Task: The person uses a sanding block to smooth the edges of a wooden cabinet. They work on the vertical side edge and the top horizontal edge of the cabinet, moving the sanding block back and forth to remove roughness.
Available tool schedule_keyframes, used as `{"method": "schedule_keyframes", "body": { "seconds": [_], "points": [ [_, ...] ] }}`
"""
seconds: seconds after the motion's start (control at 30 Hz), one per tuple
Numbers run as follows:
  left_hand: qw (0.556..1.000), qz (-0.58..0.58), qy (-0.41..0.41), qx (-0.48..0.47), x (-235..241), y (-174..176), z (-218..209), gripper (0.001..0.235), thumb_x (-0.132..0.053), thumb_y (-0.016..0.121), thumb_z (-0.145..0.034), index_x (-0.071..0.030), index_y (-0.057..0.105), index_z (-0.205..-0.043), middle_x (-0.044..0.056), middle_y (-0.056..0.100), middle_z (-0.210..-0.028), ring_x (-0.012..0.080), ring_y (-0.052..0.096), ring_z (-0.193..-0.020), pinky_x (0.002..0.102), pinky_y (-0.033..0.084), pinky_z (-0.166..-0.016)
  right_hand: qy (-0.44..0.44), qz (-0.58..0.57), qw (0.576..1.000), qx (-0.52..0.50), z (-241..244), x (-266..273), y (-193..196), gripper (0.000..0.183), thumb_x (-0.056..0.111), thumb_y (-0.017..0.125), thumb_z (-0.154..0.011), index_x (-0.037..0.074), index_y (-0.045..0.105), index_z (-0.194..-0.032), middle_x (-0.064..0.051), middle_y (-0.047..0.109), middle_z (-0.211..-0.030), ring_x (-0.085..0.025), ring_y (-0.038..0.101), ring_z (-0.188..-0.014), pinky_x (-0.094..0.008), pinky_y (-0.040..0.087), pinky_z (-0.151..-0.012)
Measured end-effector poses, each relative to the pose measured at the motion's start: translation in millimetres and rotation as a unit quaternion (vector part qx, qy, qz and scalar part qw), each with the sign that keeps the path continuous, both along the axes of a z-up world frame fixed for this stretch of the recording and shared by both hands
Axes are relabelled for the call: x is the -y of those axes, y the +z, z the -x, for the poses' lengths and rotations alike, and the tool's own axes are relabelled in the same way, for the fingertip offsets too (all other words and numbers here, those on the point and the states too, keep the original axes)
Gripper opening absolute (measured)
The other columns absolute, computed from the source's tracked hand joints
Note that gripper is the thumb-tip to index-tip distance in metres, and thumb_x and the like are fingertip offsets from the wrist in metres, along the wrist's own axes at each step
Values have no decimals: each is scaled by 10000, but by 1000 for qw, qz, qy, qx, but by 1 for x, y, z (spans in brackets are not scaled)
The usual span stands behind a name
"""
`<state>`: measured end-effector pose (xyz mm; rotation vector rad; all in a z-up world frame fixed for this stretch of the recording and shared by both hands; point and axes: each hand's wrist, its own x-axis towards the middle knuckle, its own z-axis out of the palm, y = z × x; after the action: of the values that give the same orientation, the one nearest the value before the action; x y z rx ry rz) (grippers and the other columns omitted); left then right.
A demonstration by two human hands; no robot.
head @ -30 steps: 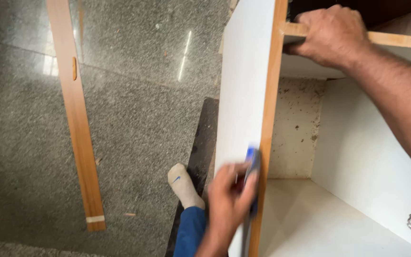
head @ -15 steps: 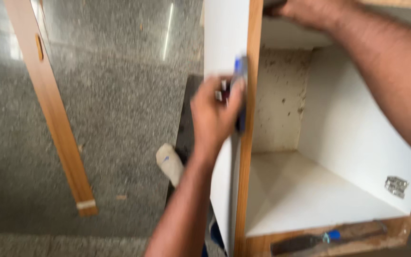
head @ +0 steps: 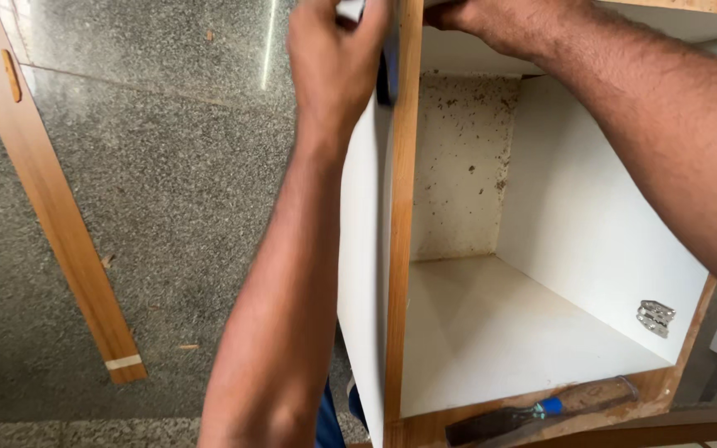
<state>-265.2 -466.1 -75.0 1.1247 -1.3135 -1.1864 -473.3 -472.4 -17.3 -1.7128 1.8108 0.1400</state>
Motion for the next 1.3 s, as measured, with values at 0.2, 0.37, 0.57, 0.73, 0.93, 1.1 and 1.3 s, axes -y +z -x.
{"method": "schedule_keyframes", "body": {
  "seconds": [0.2,0.37,0.57,0.73,0.93,1.1,1.3],
  "points": [
    [982,-173,-28,73,-219,25,-80,101,-129,763,-922,-48,742,-979,18,650,-801,90,582,-673,245,462,-556,36,32,997,-62,-8,-1,4,440,429,633,-1032,88,663,-1309,-134,713,-1003,-253,699,-799,-413,605,-659],
    [983,-178,-6,42,-183,53,-68,123,-131,773,-899,-28,730,-949,46,670,-812,98,632,-685,243,508,-577,120,70,955,-262,0,7,3,646,621,713,-956,35,674,-1224,-164,705,-860,-276,711,-756,-446,606,-611],
    [998,-51,8,21,28,-9,11,417,-417,710,-930,-24,760,-1063,32,783,-849,110,660,-628,293,520,-575,134,103,955,-244,-2,11,4,631,612,803,-913,38,692,-1151,-133,684,-822,-255,695,-710,-447,599,-603],
    [993,-115,-24,3,-103,34,-43,182,-228,737,-990,-52,730,-1034,29,718,-867,84,659,-752,237,535,-647,100,-9,965,-244,-9,21,17,446,507,761,-986,65,706,-1000,-111,687,-769,-223,673,-631,-433,623,-605],
    [986,-150,-27,68,-138,81,-64,205,-110,797,-838,-49,759,-1030,71,714,-871,122,671,-654,254,534,-553,147,-37,952,-267,5,33,10,354,470,738,-939,134,678,-1034,-77,670,-730,-188,683,-582,-412,647,-586],
    [991,-130,-16,39,27,26,7,233,-277,733,-945,-58,748,-1022,45,727,-770,111,621,-636,287,511,-582,138,-13,962,-233,6,26,8,422,508,771,-864,135,673,-1037,-60,695,-705,-203,698,-650,-443,635,-731],
    [992,-125,-14,-25,-39,34,-19,186,-206,739,-961,-41,729,-1046,46,723,-889,97,657,-734,266,549,-641,203,30,940,-273,-8,32,22,463,503,785,-817,148,686,-1098,-55,678,-732,-190,684,-618,-414,624,-581]
  ]
}}
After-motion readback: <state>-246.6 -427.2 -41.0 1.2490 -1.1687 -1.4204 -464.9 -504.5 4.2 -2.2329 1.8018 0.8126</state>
